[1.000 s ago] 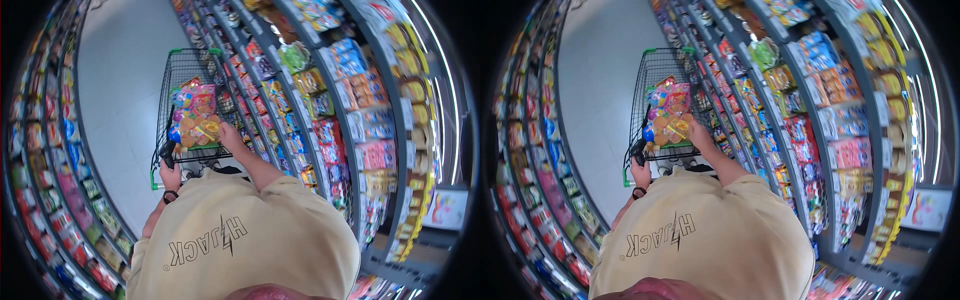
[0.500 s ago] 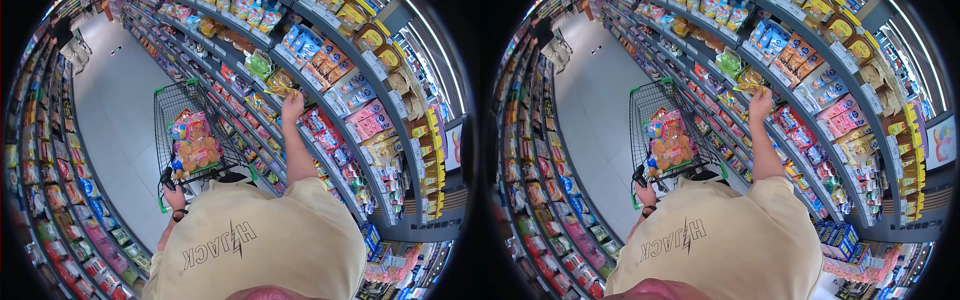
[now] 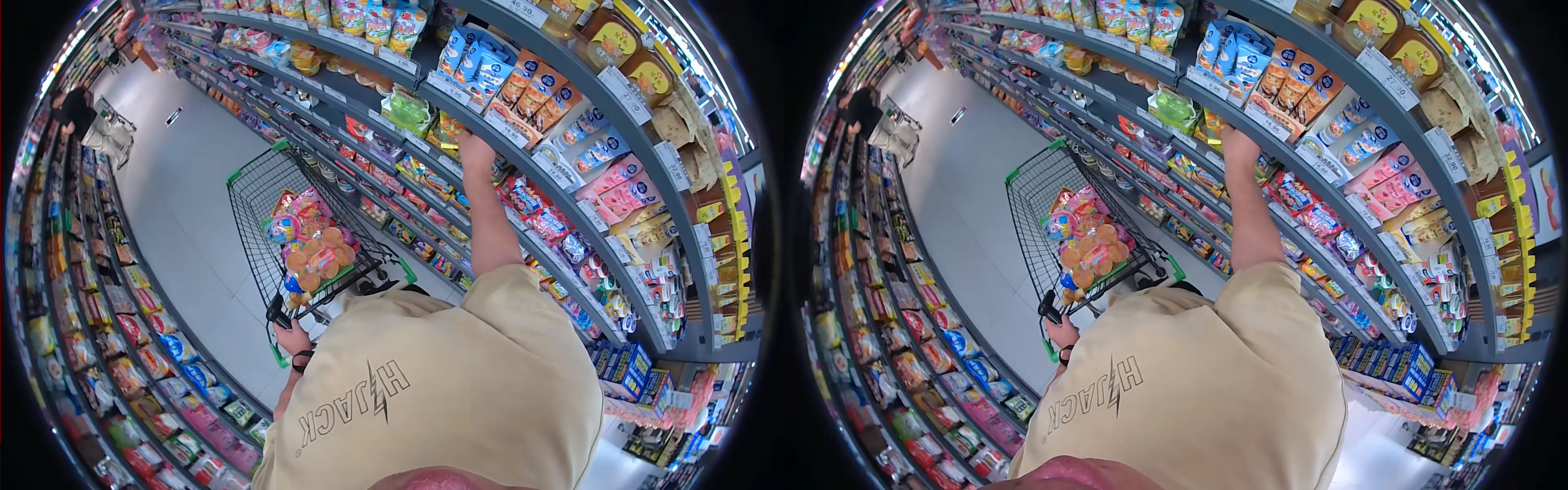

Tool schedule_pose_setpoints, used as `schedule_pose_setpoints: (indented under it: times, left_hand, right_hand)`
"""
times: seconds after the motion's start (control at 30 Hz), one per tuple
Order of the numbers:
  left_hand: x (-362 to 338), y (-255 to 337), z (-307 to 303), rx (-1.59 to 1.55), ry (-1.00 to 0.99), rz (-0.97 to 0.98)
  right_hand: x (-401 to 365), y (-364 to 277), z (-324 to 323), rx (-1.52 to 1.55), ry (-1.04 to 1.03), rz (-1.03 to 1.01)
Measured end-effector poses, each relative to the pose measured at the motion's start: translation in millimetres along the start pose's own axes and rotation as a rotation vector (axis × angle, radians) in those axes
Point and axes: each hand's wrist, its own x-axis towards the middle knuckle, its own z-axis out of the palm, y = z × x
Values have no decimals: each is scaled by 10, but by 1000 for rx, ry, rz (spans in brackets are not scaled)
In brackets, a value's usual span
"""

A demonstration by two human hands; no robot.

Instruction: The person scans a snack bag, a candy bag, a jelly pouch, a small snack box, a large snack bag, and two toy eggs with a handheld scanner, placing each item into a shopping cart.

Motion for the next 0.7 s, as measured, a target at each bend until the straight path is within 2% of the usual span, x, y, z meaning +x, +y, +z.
schedule_pose_setpoints:
  times: [0.07,0.2,0.23,0.37,0.53,0.57,0.6,0.63,0.67,0.7]
  left_hand:
    - [123,47,51,24,4,-45]
    - [303,160,161,104,75,28]
    - [407,99,193,149,118,130]
    - [644,57,227,220,141,79]
    - [925,-29,239,272,170,85]
    - [912,82,207,222,103,68]
    - [902,227,172,167,51,46]
    - [1023,58,197,173,78,144]
    - [1104,-184,218,188,111,232]
    - [1134,-249,212,171,122,186]
  right_hand:
    - [92,-164,-156,25,-78,42]
    - [211,-109,24,-28,-91,97]
    - [203,-19,175,-48,-65,104]
    - [133,132,335,-180,-76,51]
    - [110,221,283,-104,-168,60]
    - [96,228,305,-98,-204,63]
    - [64,248,338,-36,-124,0]
    - [-4,225,373,38,-53,-64]
    - [-79,97,356,-11,-96,9]
    - [-130,-190,217,134,-113,47]
